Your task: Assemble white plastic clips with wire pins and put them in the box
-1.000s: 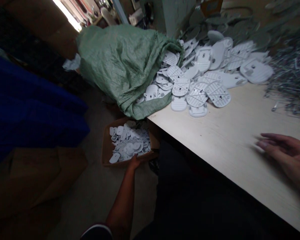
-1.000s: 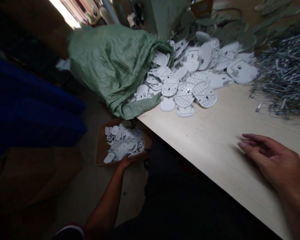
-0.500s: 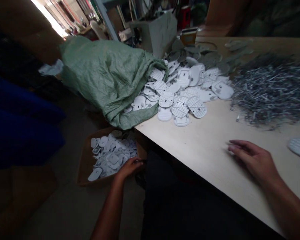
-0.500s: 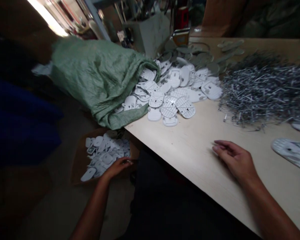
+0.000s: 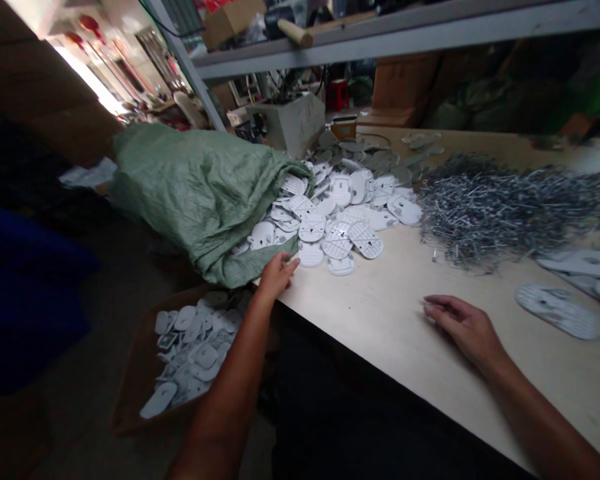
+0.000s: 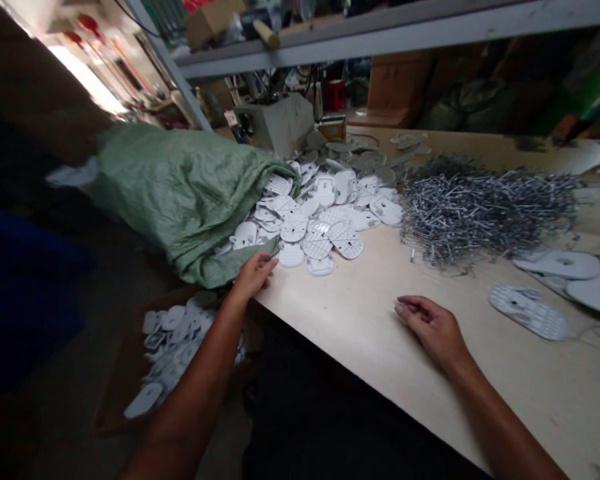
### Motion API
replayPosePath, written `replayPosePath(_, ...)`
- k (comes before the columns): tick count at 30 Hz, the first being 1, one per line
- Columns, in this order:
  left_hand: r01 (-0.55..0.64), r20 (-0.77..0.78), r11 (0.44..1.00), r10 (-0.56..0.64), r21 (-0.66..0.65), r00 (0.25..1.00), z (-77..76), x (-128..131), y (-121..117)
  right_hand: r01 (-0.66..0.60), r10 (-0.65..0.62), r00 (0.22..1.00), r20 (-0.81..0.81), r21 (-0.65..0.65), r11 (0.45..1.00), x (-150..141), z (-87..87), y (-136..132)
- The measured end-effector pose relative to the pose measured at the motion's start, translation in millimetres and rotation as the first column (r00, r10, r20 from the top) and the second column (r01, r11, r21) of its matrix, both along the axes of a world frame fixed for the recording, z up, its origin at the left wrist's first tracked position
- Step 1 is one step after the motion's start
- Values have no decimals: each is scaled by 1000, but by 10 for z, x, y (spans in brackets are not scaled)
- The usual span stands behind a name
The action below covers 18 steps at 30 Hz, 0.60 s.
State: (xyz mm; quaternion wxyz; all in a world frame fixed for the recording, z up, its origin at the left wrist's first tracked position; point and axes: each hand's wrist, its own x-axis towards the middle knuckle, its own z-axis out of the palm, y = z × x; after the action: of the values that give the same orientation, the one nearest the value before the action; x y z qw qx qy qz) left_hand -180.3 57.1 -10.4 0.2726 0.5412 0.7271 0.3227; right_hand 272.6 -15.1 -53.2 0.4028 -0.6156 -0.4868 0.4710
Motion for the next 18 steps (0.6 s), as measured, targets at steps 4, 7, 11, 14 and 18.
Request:
replayPosePath(4,-29,-147,998,36,53,988,-70,185,520,-10,10,1000,-20,20,1000,-2,-9,5)
replayPosePath(7,16,-222,998,-1,67,975,-69,310,691,-8,9,1000,-23,38,999,-21,19,12)
replayPosePath(11,91,-240,996,-85,15,967,-36,314,626,-11,11,1000,2,51,999,-34,30,20)
replayPosePath(14,105,-204,993,-114,-53,972,33,199,438,-21,20,1000,11,61,998,-41,29,16)
replayPosePath(18,174,-79,970,-190,-172,979,208,98,91,-20,20,1000,-11,44,999,-46,50,11)
